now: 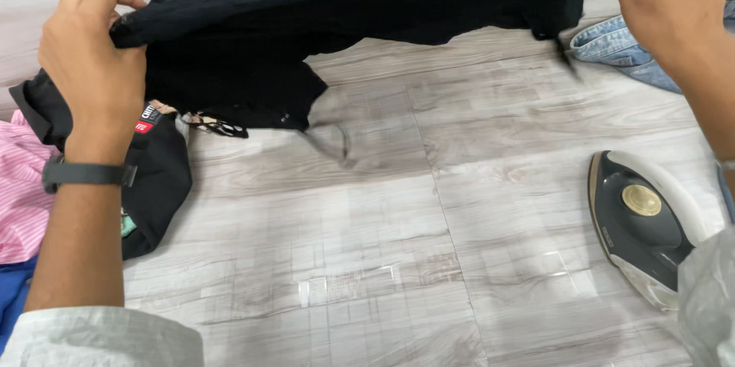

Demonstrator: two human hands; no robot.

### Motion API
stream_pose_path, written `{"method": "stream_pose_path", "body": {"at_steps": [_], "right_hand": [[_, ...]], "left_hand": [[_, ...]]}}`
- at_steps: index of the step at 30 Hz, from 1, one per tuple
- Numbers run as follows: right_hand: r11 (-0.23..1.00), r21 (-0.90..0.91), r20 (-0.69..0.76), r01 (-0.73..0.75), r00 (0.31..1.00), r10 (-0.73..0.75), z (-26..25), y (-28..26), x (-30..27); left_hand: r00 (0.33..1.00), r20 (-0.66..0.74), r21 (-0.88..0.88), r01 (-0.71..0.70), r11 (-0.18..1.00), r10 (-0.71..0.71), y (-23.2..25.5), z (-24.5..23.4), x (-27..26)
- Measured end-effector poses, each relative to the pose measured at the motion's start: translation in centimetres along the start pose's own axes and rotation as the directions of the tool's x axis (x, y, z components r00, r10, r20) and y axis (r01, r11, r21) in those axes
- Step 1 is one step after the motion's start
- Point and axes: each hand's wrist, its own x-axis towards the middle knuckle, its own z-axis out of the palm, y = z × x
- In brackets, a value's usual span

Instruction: The person irons a black dress laid out on a tiled floor, smoothing the fabric with one hand while moving the iron with the other. They adjust the dress and iron different sections, including the patterned waistband, then fold the dress and place it aside. Finally, they pick up a black shirt from a nearby pile, lay it flat, and begin ironing it.

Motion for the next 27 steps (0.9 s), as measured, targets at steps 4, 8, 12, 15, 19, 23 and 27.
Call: {"method": "stream_pose_path", "body": {"at_steps": [4, 8, 12, 15, 19, 23, 27], "right_hand": [[0.963, 0.101, -0.095, 0.249, 0.966, -0.240, -2.2, -2.1, -6.0], [0.987, 0.162, 0.655, -0.004, 0.748, -0.105, -1.4, -4.3, -11.9], [0.892, 0.289, 0.953, -0.349, 0.020, -0.301, -0.1, -4.7, -17.7], [0.796, 0.409, 0.906, -0.446, 0.099, -0.411, -0.8, -4.9, -18.3], [0.937, 0.175, 0.945, -0.302, 0.319, -0.073, -2.4, -7.9, -15.2], [0.935, 0.296, 0.771, -0.194, 0.626, -0.114, -1.2, -8.2, -15.1], [0.892, 0.446, 0.591, -0.074, 0.772, -0.232, 2.2, -7.7, -16.4]], "left_hand": [[0.960, 0.272, 0.042, 0.057, 0.997, -0.066, 0.1, -1.8, -4.7], [0.739, 0.651, 0.083, 0.153, 0.985, -0.170, -1.2, -3.8, -10.8], [0.027, 0.922, 0.376, 0.190, 0.907, -0.387, -1.2, -4.3, -14.5], [-0.058, 0.949, 0.309, 0.354, 0.883, -0.309, 2.0, -3.9, -13.8], [0.352, 0.936, -0.164, 0.456, 0.875, -0.009, 11.0, -1.9, -12.2], [0.641, 0.741, -0.455, 0.261, 0.851, 0.199, 17.4, 2.2, -12.0], [0.773, 0.592, -0.477, 0.109, 0.872, 0.227, 21.9, 5.9, -12.6]]}}
